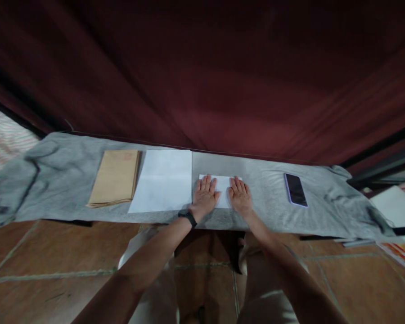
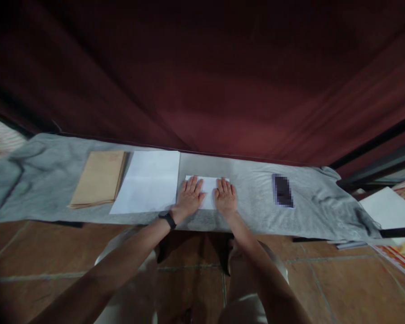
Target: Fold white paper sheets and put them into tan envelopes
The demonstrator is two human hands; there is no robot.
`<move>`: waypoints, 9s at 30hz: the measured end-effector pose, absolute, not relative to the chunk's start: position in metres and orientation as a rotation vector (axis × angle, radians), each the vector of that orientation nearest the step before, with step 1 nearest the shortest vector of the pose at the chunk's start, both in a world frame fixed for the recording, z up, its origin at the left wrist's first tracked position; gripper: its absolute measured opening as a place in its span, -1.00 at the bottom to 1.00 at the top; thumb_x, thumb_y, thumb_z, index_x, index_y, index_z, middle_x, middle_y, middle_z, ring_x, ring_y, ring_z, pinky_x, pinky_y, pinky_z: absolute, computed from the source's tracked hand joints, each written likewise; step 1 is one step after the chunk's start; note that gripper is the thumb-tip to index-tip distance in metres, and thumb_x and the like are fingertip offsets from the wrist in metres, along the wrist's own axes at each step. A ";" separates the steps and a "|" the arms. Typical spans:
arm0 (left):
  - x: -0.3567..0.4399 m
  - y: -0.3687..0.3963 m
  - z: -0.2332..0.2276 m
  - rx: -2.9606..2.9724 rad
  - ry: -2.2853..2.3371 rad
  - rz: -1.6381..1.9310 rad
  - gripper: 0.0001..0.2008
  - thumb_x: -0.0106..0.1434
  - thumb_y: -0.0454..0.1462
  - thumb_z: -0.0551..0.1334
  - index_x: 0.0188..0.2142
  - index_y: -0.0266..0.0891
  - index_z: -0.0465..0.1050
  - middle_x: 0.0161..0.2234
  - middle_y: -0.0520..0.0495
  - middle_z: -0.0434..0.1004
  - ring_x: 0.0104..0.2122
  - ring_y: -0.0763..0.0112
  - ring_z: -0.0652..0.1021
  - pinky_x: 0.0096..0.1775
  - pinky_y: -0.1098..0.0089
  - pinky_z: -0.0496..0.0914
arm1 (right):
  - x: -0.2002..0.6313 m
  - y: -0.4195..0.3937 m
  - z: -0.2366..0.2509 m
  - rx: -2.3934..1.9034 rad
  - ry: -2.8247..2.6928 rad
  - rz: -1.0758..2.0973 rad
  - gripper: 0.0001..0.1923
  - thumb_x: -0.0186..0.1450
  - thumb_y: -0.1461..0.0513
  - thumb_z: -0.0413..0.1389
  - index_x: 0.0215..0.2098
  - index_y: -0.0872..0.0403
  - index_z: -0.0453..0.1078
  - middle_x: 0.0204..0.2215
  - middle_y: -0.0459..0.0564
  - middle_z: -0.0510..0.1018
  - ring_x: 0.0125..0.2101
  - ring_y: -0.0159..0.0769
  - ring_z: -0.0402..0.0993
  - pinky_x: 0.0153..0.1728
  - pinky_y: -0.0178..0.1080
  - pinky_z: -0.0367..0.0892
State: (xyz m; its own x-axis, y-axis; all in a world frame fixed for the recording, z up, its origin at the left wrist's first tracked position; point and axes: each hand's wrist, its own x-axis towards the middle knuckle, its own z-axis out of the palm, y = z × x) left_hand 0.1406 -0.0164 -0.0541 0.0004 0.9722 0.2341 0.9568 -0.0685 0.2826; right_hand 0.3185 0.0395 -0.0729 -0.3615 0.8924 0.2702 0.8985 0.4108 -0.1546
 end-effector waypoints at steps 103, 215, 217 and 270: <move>0.151 -0.029 -0.041 2.181 2.160 0.155 -0.31 0.46 -0.03 0.02 0.42 -0.41 0.08 0.45 -0.42 -0.05 0.44 -0.13 0.04 0.37 -0.16 -0.05 | 0.356 0.089 -0.045 -1.926 -2.086 0.383 -0.63 0.34 0.09 0.10 0.01 0.07 0.52 -0.28 0.09 0.66 -0.24 -0.12 0.62 -0.23 -0.21 0.43; 0.098 0.020 -0.017 1.467 2.006 0.584 -0.71 0.33 -0.11 0.16 -0.35 -0.19 0.58 -0.47 -0.01 0.57 -0.38 0.32 0.56 -0.38 0.41 0.27 | 0.334 0.077 -0.015 -1.974 -2.309 0.658 -0.66 0.48 0.07 0.03 -0.12 0.07 0.58 -0.14 0.09 0.69 -0.14 -0.22 0.62 -0.28 -0.35 0.27; 0.100 0.021 -0.015 1.472 2.056 0.532 -0.75 0.33 -0.14 0.17 -0.34 -0.16 0.59 -0.42 -0.01 0.61 -0.35 0.33 0.57 -0.36 0.41 0.28 | 0.333 0.077 -0.014 -1.979 -2.301 0.653 -0.66 0.48 0.07 0.03 -0.12 0.07 0.57 -0.15 0.09 0.69 -0.16 -0.23 0.62 -0.28 -0.35 0.28; 0.130 0.022 -0.003 1.570 2.361 0.218 -0.69 0.48 -0.17 0.01 -0.02 -0.17 0.50 -0.09 -0.18 0.66 -0.06 0.17 0.64 -0.11 0.29 0.46 | 0.287 0.049 -0.050 -1.404 -2.387 0.176 -0.48 0.54 0.11 -0.09 0.35 0.20 0.24 0.37 0.19 0.28 0.36 -0.05 0.17 0.32 -0.02 0.14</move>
State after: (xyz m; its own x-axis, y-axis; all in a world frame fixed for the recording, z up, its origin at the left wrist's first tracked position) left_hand 0.1301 0.0216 -0.0026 -0.3599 0.9190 -0.1607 0.8741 0.3924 0.2864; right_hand 0.2872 0.0487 -0.0497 -0.4384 0.8644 0.2463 0.8190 0.4970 -0.2868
